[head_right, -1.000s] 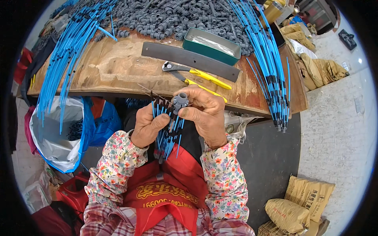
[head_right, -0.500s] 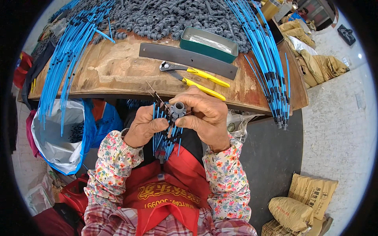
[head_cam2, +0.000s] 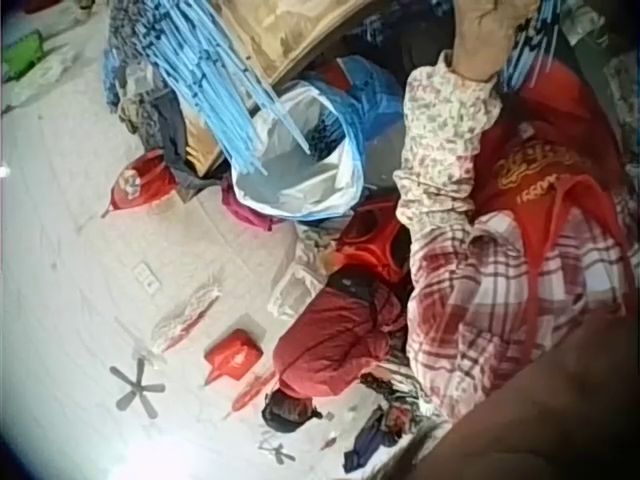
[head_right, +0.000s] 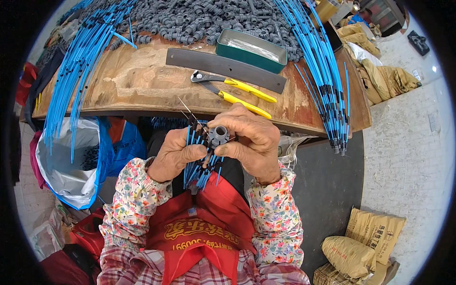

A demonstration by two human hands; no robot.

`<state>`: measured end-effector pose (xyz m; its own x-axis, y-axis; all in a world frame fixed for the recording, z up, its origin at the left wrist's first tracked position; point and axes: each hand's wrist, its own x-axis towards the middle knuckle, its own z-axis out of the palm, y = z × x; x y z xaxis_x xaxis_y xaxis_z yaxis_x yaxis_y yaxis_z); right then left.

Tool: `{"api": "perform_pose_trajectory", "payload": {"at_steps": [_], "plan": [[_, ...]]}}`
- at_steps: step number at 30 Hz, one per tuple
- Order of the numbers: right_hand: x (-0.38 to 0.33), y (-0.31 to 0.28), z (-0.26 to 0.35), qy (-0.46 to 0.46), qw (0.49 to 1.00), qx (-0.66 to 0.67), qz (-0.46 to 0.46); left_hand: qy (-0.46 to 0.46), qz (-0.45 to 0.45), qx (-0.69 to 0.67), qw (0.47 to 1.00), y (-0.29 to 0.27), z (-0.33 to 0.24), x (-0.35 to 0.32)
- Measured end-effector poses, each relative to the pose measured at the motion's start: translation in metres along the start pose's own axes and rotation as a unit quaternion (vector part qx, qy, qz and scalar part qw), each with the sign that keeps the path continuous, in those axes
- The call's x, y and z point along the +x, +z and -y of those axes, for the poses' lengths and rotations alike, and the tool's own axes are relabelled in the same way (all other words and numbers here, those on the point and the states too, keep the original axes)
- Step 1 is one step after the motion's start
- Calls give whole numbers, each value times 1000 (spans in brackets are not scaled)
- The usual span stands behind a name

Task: Cutting blue wires and inserting them into plastic components for assembly.

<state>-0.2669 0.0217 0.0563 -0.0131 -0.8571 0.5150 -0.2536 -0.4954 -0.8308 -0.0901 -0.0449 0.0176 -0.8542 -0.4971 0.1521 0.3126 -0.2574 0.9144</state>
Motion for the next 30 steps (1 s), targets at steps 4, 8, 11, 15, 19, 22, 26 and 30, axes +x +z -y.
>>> {"api": "perform_pose_trajectory", "payload": {"at_steps": [4, 8, 11, 15, 19, 22, 26, 30], "plan": [[-2, 3, -4, 15, 997, 78, -17, 27, -53, -6, 998, 4, 3, 0], [3, 2, -9, 15, 991, 133, -27, 195, -97, 190, 957, 0, 17, 2], [5, -6, -17, 8, 980, 198, 12, 299, -146, 337, 881, 5, 21, 5], [7, -5, -18, 37, 970, 241, -22, 235, -130, 354, 896, 4, 17, 4], [9, -6, -25, 26, 967, 252, -14, 178, -82, 305, 932, 2, 3, 6], [13, -6, -30, -6, 964, 267, 3, 132, -50, 262, 955, -1, -2, 8], [15, -5, -34, -19, 957, 287, 22, 112, -35, 205, 972, -3, 4, 9], [15, 1, -32, -15, 959, 282, 17, 178, -79, 249, 949, 3, 4, 11]]}}
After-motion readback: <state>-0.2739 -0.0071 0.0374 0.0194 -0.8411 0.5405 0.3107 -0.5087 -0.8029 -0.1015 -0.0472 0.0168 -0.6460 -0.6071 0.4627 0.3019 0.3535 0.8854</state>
